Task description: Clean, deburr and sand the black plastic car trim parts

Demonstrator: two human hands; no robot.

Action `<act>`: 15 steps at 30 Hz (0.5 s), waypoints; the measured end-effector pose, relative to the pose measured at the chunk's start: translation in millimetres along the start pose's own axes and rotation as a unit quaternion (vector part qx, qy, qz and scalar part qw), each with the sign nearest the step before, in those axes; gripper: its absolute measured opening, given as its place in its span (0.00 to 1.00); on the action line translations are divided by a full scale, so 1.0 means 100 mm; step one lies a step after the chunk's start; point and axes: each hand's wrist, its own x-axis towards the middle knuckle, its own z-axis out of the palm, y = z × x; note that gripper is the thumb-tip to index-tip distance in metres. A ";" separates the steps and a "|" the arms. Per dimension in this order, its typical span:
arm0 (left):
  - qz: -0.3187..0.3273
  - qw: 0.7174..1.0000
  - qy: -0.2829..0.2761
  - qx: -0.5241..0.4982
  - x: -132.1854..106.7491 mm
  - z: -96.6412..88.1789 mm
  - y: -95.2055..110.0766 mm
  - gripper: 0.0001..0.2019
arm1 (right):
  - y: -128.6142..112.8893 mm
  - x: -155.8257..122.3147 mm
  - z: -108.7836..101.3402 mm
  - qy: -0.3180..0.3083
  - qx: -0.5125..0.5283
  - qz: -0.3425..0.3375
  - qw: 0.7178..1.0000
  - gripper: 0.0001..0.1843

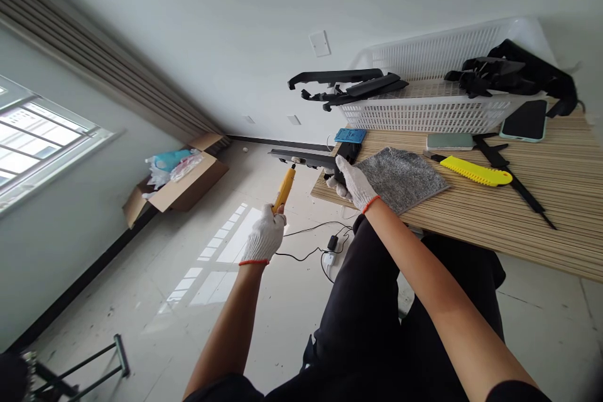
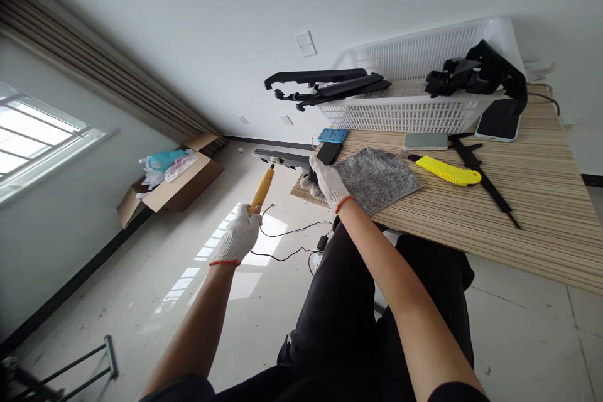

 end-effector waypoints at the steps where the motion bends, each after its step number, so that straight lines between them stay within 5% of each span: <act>1: 0.009 1.000 -0.003 -0.004 -0.01 0.00 0.00 0.11 | 0.00 0.00 0.00 0.001 0.000 0.001 1.000 0.37; 6: 0.056 0.997 -0.019 -0.052 -0.06 0.00 0.03 0.10 | -0.01 -0.01 0.00 0.003 -0.005 0.005 1.000 0.36; 15: 0.012 1.000 0.003 -0.003 0.02 0.02 -0.03 0.13 | -0.01 -0.01 0.00 0.008 -0.017 0.012 1.000 0.35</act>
